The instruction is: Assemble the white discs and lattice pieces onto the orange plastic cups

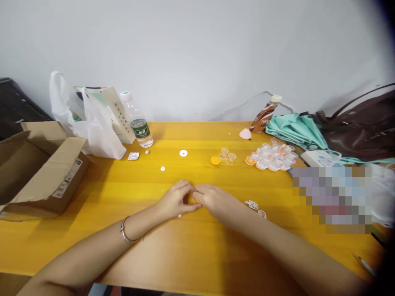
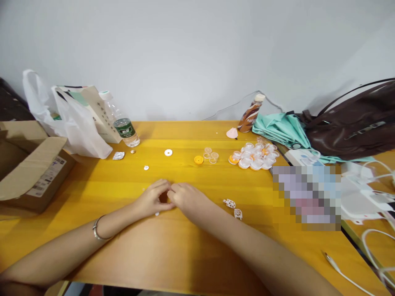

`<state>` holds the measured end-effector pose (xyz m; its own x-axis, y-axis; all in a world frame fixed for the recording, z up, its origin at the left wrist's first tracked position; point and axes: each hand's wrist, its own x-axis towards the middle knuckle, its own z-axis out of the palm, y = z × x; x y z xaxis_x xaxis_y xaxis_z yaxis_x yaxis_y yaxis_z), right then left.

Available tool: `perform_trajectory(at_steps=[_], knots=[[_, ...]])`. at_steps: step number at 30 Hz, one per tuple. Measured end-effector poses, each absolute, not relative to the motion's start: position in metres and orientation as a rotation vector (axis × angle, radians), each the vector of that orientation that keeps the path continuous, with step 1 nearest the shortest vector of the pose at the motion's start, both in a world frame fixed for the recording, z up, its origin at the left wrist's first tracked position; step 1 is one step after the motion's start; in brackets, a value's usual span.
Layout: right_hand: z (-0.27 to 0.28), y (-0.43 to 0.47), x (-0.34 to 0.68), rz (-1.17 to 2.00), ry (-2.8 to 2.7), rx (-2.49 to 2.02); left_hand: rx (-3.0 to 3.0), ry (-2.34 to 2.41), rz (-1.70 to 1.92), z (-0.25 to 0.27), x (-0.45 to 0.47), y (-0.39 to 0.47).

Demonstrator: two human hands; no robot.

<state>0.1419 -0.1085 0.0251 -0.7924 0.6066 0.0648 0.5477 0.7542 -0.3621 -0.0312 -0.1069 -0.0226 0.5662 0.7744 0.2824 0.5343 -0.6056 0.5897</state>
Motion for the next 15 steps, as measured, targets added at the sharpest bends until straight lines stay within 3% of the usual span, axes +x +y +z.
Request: perform_trajectory(at_steps=[15], knots=[[0.0208, -0.1012, 0.1455, 0.697, -2.574, -0.922, 2.152, 1.148, 0.811, -0.0287, -0.0273, -0.1088]])
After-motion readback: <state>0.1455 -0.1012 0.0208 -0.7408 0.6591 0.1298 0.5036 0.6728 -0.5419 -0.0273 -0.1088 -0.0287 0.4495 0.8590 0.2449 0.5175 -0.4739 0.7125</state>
